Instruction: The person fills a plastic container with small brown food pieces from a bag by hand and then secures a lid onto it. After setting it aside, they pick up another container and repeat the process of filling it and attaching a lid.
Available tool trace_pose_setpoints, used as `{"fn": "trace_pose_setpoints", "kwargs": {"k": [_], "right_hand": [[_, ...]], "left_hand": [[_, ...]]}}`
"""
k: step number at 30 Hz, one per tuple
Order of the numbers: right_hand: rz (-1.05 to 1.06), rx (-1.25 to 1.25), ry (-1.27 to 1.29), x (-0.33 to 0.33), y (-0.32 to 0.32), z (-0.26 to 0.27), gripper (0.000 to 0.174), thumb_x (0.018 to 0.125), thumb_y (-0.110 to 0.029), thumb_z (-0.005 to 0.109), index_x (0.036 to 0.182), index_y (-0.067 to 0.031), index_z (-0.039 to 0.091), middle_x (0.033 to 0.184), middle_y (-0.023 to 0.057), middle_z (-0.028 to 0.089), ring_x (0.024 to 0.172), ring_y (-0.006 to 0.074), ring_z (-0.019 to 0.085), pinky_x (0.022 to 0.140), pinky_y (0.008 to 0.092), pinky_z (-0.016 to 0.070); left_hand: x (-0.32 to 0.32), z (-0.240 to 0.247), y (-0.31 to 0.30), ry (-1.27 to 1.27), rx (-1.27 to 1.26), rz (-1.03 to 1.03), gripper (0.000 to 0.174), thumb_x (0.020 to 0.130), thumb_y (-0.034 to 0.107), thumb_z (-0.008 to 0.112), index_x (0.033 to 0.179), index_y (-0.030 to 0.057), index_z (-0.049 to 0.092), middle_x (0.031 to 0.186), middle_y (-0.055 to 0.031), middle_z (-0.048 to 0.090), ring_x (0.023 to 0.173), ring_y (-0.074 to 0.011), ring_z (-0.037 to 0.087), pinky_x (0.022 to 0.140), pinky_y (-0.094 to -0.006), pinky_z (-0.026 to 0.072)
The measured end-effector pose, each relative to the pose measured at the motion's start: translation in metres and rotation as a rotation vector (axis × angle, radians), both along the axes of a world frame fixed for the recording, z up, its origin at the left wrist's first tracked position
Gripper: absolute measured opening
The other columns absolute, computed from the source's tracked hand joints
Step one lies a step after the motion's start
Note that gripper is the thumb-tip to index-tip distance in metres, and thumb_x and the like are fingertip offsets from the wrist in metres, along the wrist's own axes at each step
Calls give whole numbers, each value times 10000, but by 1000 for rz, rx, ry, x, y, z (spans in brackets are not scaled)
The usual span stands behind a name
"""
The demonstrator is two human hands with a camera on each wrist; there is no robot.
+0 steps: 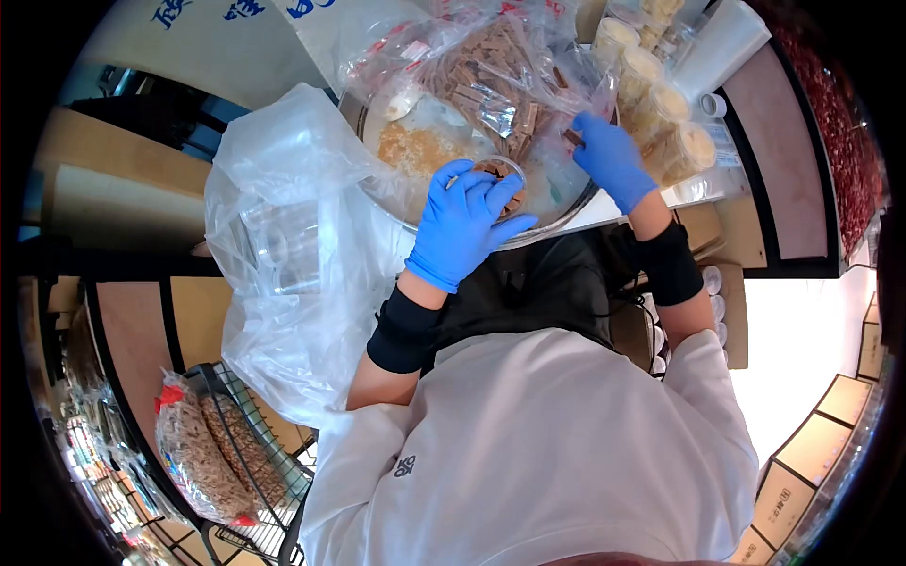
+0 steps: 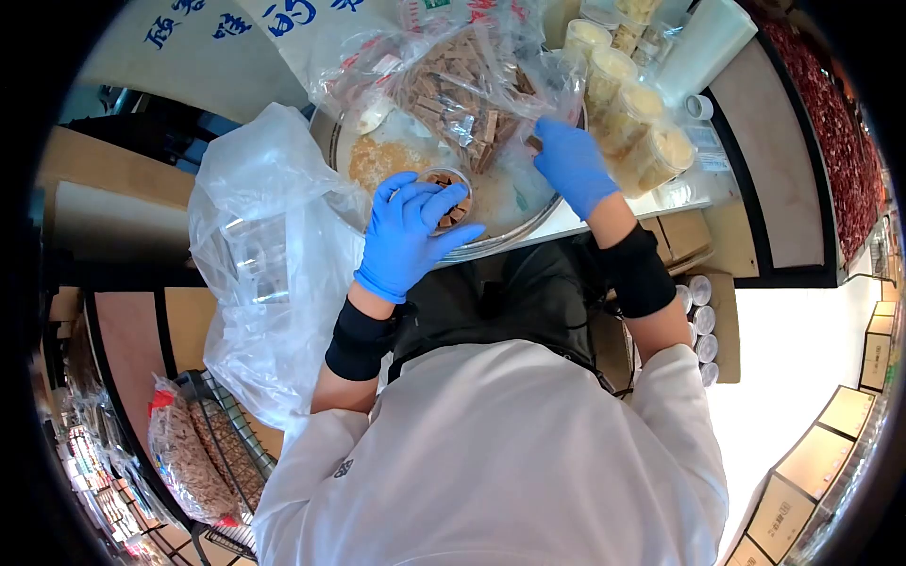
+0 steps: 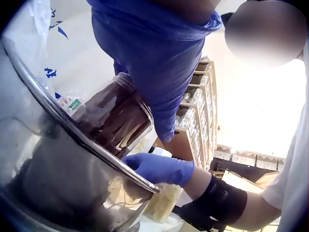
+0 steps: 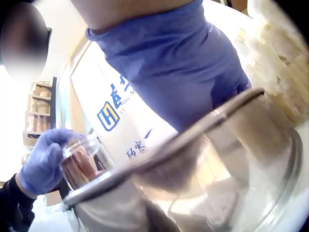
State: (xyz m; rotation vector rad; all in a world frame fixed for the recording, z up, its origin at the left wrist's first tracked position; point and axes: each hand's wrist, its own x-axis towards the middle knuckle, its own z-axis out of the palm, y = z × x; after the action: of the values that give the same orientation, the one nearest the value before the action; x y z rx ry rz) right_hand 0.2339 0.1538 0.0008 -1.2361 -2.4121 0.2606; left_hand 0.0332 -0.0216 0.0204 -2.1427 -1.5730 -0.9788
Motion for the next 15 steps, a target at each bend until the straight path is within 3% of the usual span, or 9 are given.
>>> {"fn": "trace_pose_setpoints", "kwargs": {"k": [4,6,12,15], "right_hand": [[73,-72,106,7,-19,52,177,809,-103,654,972,-37,631,939,166,670,861,320,670,781,402,534],[308,-204,405,4,-46,81,183,836,-79,653,1015,-40,645,965,122,671,850,266,669,768,338,531],[536,-296,359,-4,-82,100,159,841,-90,680,996,-55,672,909,93,676,821,226,663,758,308,525],[485,-168,335,-7,-83,94,150,842,-99,688,983,-52,671,883,95,676,805,226,663,744,311,527]], "left_hand": [[0,3,-1,-38,-54,-1,445,681,403,830,1035,183,673,946,-26,627,931,-211,588,1004,-399,408],[0,4,-2,-74,-75,-20,429,686,400,827,1020,179,672,946,-28,627,935,-220,589,990,-400,413],[-4,3,-4,-147,-90,-114,411,704,403,811,1010,166,675,990,-39,626,987,-257,578,933,-407,422],[-5,5,-6,-118,-119,-146,422,705,399,811,1027,165,674,1025,-38,624,1015,-260,571,929,-403,419]]}}
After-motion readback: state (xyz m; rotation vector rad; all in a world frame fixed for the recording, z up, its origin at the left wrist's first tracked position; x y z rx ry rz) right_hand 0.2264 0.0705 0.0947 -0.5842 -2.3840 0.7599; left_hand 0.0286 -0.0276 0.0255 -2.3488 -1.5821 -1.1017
